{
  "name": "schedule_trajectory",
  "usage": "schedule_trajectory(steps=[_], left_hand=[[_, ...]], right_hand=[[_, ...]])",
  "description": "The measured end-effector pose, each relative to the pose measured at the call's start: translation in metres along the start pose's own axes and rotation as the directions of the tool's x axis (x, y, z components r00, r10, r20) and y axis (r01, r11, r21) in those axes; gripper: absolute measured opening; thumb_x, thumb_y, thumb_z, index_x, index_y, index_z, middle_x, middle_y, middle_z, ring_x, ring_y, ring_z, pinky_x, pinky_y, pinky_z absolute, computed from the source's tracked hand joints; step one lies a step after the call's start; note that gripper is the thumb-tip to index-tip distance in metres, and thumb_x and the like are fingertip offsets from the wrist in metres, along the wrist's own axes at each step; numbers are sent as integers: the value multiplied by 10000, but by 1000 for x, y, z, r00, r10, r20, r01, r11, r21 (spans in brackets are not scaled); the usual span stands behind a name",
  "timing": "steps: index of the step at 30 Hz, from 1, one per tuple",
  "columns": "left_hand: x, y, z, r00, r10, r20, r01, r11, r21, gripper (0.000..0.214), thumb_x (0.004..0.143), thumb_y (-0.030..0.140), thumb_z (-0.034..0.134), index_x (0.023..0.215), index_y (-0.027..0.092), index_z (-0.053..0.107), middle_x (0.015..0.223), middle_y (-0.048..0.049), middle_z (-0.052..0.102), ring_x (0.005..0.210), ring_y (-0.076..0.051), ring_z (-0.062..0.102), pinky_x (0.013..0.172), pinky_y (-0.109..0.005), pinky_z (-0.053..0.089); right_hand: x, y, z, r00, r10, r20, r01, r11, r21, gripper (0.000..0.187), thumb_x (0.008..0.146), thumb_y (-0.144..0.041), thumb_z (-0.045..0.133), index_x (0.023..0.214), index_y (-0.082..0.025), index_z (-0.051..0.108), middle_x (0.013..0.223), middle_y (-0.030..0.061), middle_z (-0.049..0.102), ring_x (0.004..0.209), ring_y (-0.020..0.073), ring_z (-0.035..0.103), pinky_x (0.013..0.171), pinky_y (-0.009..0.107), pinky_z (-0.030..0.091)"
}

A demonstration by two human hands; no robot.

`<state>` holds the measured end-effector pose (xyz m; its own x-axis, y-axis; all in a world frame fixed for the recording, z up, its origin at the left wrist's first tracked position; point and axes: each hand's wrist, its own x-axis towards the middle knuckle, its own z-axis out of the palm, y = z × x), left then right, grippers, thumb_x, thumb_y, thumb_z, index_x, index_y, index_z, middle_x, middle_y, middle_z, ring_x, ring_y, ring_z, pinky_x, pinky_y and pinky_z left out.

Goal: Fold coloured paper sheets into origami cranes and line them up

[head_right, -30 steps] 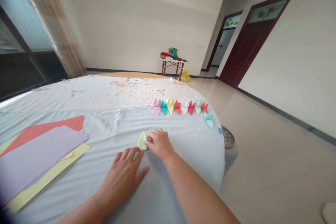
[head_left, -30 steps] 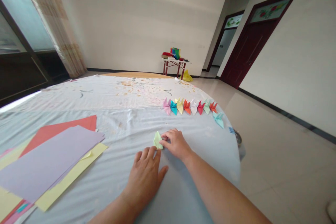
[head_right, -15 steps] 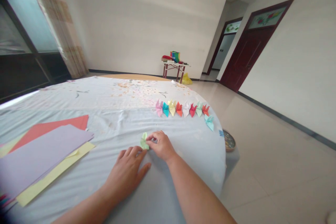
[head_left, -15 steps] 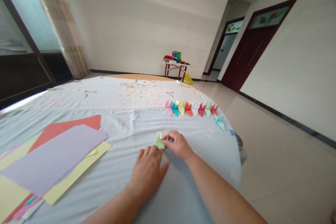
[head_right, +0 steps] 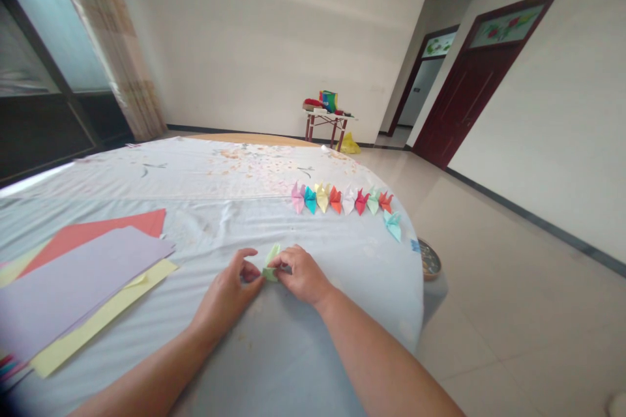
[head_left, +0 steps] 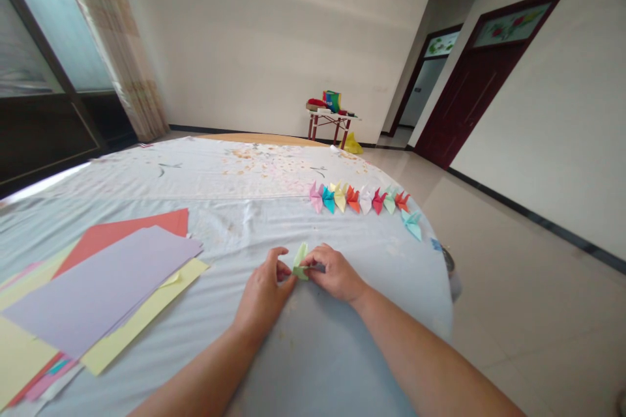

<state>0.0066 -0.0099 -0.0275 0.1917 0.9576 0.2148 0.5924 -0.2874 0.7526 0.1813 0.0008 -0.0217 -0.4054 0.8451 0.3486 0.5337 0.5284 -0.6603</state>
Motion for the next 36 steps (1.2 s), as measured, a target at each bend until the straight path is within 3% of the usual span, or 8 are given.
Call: schedule_trajectory(steps=[4,7,15,19,23,28,36], left_hand=[[0,2,-3,994,104,37,-107,991,84,268,762,215,467,995,236,597,887,-8,564,734,-129,567,708,-250,448],[1,4,-7,989,113,96,-123,986,109,230,778,202,452,876,221,660,870,-25,570,791,-149,577,740,-255,444],[5,-1,-8,976,126,175,-155,975,158,233,798,228,473,915,219,674,873,-49,607,854,-184,561,800,-297,419],[7,-3,-9,972,144,187,-176,970,168,235,804,227,467,913,224,675,866,-45,611,851,-179,561,789,-285,415],[8,-2,-11,961,172,217,-210,963,170,243,810,218,452,910,224,673,846,-41,607,836,-168,561,776,-267,414],[6,2,-14,942,212,261,-273,936,224,249,784,153,444,880,215,665,839,-42,582,839,-167,544,787,-267,408],[3,7,-15,940,198,279,-277,920,278,319,750,82,406,893,212,660,870,-52,563,858,-172,530,804,-287,410]], right_hand=[[-1,-2,-1,989,-137,47,140,987,-76,184,822,-125,491,837,-228,642,854,13,637,850,145,526,839,294,363],[-2,0,-2,983,-176,52,181,975,-127,205,820,-109,486,887,-226,640,868,19,636,853,152,514,829,302,365],[-10,7,2,994,-107,-34,100,979,-176,219,792,-161,566,999,-205,622,866,52,621,831,177,510,778,323,388],[-11,6,3,996,-61,-57,53,989,-138,166,790,-163,573,939,-196,638,800,43,620,792,171,513,732,301,401],[-11,7,3,996,-87,-33,82,988,-128,127,803,-159,560,873,-199,659,778,38,621,773,160,517,739,297,395],[-11,9,2,994,-110,11,110,980,-165,165,817,-160,534,923,-198,655,794,46,613,784,163,510,761,309,387],[-14,9,-1,994,-98,57,107,977,-184,300,712,-52,533,924,-212,672,830,39,579,812,163,487,765,298,391]])
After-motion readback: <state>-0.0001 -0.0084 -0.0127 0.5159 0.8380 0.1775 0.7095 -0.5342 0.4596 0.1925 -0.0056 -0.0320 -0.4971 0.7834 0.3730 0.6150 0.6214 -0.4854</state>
